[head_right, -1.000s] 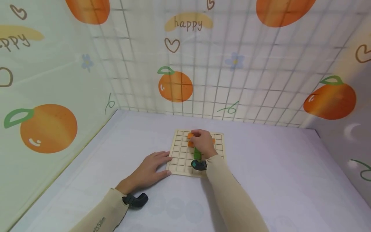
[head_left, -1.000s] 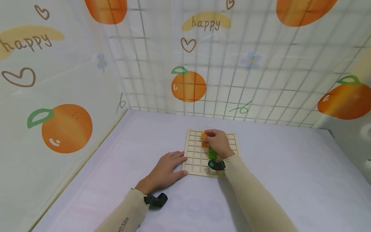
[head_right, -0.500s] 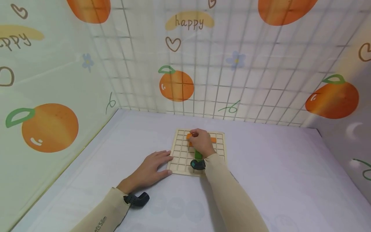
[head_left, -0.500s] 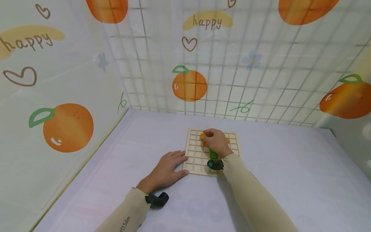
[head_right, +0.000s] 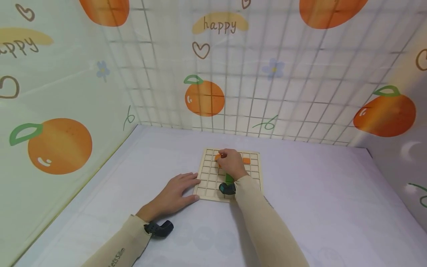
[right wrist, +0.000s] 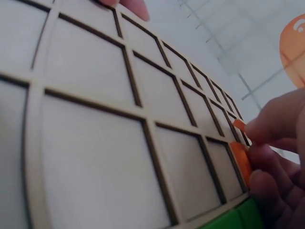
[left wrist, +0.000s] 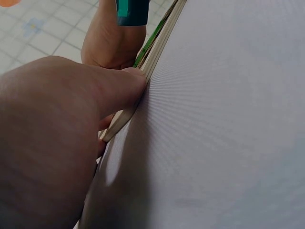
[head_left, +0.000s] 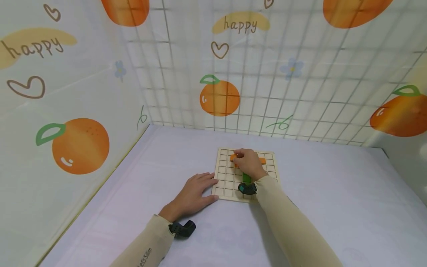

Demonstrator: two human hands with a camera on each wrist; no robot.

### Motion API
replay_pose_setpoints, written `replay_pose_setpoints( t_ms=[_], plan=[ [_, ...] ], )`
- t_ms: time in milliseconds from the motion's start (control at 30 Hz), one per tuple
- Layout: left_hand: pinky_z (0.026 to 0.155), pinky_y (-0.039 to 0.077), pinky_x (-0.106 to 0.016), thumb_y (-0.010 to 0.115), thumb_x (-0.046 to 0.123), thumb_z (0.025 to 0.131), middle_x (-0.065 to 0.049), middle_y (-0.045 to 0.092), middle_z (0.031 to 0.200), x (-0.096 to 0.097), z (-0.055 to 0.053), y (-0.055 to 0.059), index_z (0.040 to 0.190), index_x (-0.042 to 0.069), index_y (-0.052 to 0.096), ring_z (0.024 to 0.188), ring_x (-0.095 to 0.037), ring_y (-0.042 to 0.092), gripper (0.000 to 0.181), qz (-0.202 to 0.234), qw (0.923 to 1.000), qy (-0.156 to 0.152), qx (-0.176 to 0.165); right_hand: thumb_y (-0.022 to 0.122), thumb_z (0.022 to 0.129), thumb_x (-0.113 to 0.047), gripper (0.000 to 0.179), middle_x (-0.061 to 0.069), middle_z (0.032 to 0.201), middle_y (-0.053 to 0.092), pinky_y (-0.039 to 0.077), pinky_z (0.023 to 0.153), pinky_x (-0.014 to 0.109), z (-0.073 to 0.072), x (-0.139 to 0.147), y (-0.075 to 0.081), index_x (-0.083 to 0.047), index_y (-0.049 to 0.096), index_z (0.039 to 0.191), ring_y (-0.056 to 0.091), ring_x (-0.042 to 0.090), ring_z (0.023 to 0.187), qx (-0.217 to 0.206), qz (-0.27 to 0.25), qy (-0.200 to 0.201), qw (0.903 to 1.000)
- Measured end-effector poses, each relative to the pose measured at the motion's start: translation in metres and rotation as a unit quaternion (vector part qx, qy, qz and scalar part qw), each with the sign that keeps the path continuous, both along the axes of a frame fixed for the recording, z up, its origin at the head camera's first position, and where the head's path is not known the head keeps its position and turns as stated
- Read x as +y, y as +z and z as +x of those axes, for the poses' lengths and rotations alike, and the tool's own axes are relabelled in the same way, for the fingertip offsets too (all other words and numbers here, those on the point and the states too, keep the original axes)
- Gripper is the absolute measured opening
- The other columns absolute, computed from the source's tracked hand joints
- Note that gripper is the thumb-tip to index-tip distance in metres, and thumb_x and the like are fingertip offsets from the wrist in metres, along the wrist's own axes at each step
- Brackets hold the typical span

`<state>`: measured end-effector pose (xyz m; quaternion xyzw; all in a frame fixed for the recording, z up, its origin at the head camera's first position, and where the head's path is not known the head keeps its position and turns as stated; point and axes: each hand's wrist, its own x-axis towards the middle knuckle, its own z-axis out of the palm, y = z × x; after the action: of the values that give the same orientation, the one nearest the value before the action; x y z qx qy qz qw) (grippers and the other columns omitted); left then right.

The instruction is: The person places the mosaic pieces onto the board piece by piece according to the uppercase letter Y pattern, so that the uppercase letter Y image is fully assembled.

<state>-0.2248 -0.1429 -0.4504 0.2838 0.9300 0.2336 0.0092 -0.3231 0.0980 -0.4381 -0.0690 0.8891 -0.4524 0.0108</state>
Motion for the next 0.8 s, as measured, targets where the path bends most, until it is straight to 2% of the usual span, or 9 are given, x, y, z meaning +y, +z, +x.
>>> replay_pose_setpoints(
  t_ms=[300,533,800],
  plan=[
    [0.118,0.023,-0.05,0.061,0.044,0.098,-0.005,0.041,0.157,0.0012,-0.002,0.0027,0.146,0.014,0.054,0.146,-0.025,0.031,0.056,0.003,0.9999,-0.009,0.013,0.063,0.097,-0.018,0.039,0.015,0.126,0.063,0.054,0.089,0.045,-0.0051,0.0012,-0.0014,-0.007,0.063,0.135,0.06,0.032,0.11,0.0,0.014,-0.002,0.9999],
    [0.118,0.023,-0.049,0.061,0.045,0.098,-0.004,0.04,0.157,0.0007,-0.0021,0.0018,0.146,0.015,0.053,0.146,-0.025,0.031,0.057,-0.001,0.9999,-0.006,0.011,0.062,0.097,-0.017,0.037,0.017,0.125,0.064,0.054,0.089,0.047,-0.0036,-0.001,0.0,-0.006,0.065,0.132,0.061,0.033,0.11,0.008,0.021,-0.005,0.9997],
    [0.118,0.023,-0.049,0.061,0.045,0.098,-0.003,0.04,0.157,0.0004,0.0002,0.0013,0.147,0.016,0.053,0.146,-0.025,0.03,0.058,0.0,1.0,-0.003,0.006,0.065,0.096,-0.018,0.036,0.014,0.121,0.066,0.054,0.084,0.043,-0.0052,-0.004,-0.0017,-0.008,0.067,0.13,0.063,0.029,0.103,0.006,0.038,-0.016,0.9991]
  ],
)
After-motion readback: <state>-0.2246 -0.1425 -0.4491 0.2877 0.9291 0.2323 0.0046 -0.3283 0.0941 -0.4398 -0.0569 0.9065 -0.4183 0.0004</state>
